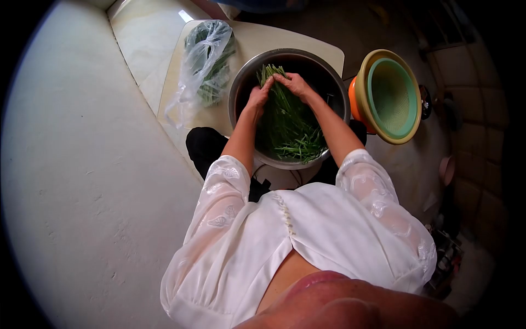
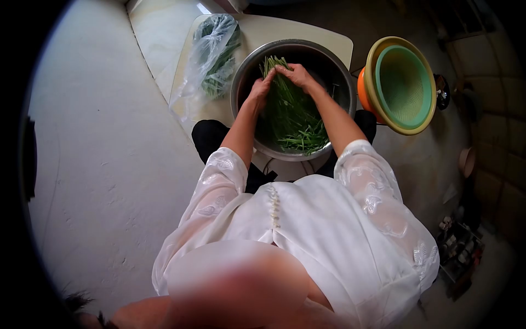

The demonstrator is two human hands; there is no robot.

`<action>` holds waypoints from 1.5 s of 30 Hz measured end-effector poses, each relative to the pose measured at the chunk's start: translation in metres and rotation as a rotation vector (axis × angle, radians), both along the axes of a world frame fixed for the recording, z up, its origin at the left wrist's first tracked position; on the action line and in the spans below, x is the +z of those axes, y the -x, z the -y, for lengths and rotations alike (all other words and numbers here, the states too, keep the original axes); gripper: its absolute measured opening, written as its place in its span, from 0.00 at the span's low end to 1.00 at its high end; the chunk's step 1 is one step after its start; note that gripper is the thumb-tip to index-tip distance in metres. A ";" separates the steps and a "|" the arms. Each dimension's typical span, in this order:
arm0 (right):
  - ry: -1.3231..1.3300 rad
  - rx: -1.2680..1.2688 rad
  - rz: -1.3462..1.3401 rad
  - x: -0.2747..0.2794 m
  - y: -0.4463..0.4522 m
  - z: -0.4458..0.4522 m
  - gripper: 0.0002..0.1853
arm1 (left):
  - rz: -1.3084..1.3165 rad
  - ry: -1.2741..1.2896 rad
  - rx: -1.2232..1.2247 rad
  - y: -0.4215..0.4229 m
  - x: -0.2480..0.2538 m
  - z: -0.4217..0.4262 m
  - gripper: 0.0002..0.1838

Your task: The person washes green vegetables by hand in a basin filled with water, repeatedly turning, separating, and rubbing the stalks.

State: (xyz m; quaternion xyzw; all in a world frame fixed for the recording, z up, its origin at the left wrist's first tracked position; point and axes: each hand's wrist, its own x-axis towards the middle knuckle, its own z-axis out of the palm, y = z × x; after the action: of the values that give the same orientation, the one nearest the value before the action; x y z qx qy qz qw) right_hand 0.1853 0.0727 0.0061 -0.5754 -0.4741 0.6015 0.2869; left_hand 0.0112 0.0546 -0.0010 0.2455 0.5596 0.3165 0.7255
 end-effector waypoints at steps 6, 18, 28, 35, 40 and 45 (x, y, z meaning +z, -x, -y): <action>-0.491 -0.134 0.415 0.045 0.011 0.031 0.20 | -0.093 -0.391 0.190 -0.015 -0.010 0.020 0.18; -0.478 -0.079 0.656 -0.010 -0.011 0.028 0.38 | -0.518 -0.508 0.181 -0.012 0.002 0.037 0.27; -0.301 -0.115 0.633 -0.034 -0.035 0.016 0.32 | -0.539 -0.428 0.154 0.006 -0.029 0.036 0.22; -0.422 -0.064 0.654 -0.021 -0.034 0.042 0.32 | -0.532 -0.407 0.162 0.005 -0.017 0.046 0.26; -0.515 -0.203 0.646 0.017 -0.026 0.049 0.27 | -0.692 -0.442 0.143 0.004 -0.021 0.042 0.23; -0.621 -0.007 0.646 0.030 -0.003 0.072 0.27 | -0.659 -0.498 0.177 0.001 -0.014 0.054 0.21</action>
State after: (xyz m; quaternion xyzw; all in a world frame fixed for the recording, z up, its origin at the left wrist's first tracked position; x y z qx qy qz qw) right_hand 0.1879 0.0010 0.0360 -0.6216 -0.6957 0.2192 0.2854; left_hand 0.0101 0.0009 -0.0151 0.4524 0.6870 0.4077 0.3965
